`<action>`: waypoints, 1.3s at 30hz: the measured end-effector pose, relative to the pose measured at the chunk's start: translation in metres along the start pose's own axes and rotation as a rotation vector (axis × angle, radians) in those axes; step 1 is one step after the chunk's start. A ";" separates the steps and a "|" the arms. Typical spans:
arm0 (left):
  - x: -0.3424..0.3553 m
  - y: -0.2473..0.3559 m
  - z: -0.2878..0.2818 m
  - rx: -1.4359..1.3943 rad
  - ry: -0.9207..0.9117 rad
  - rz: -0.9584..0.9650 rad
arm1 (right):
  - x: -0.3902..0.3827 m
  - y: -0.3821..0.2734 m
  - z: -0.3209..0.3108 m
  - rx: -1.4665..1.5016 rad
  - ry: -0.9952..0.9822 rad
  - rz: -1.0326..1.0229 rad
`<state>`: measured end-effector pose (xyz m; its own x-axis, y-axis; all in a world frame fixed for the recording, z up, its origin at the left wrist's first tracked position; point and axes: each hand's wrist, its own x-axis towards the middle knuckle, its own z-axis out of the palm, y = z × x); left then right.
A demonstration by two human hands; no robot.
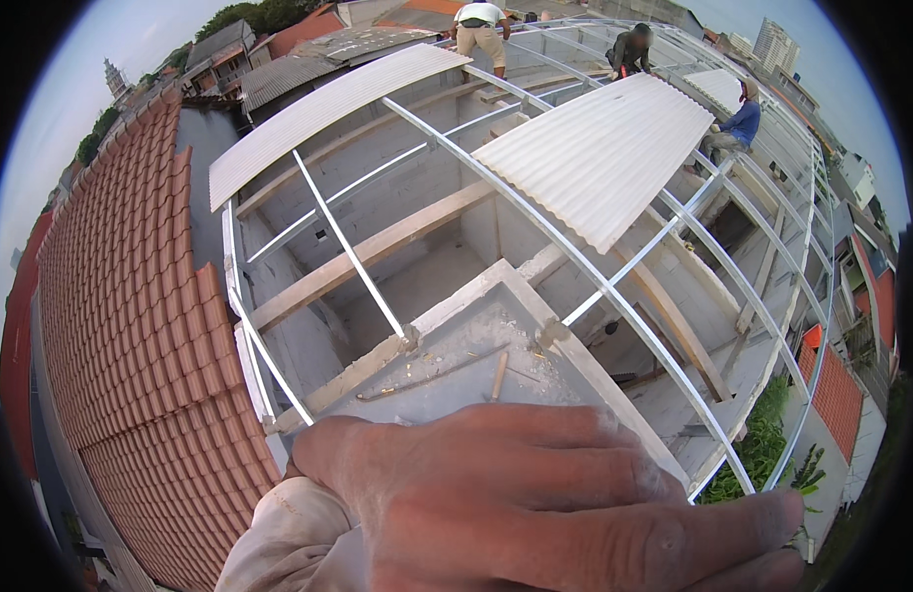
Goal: The person positions a large white corrugated roof sheet onto a metal roof frame, then uses a metal ruler and a red marker to measure and mark the sheet for cutting. The person walks on the roof structure to access different sections and continues marking along the sheet's length.
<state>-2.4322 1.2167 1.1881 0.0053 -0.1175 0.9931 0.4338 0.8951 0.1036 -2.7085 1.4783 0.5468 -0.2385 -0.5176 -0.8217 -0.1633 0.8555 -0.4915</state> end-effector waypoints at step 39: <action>-0.705 0.321 -0.304 0.363 -0.284 -2.624 | -0.020 0.031 0.091 -1.198 -0.113 -0.734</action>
<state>-2.0227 1.4563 0.5047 -0.0287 -0.4172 -0.9084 -0.6087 -0.7135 0.3470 -2.6213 1.5172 0.5218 0.3226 -0.7803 -0.5357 -0.9330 -0.1668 -0.3190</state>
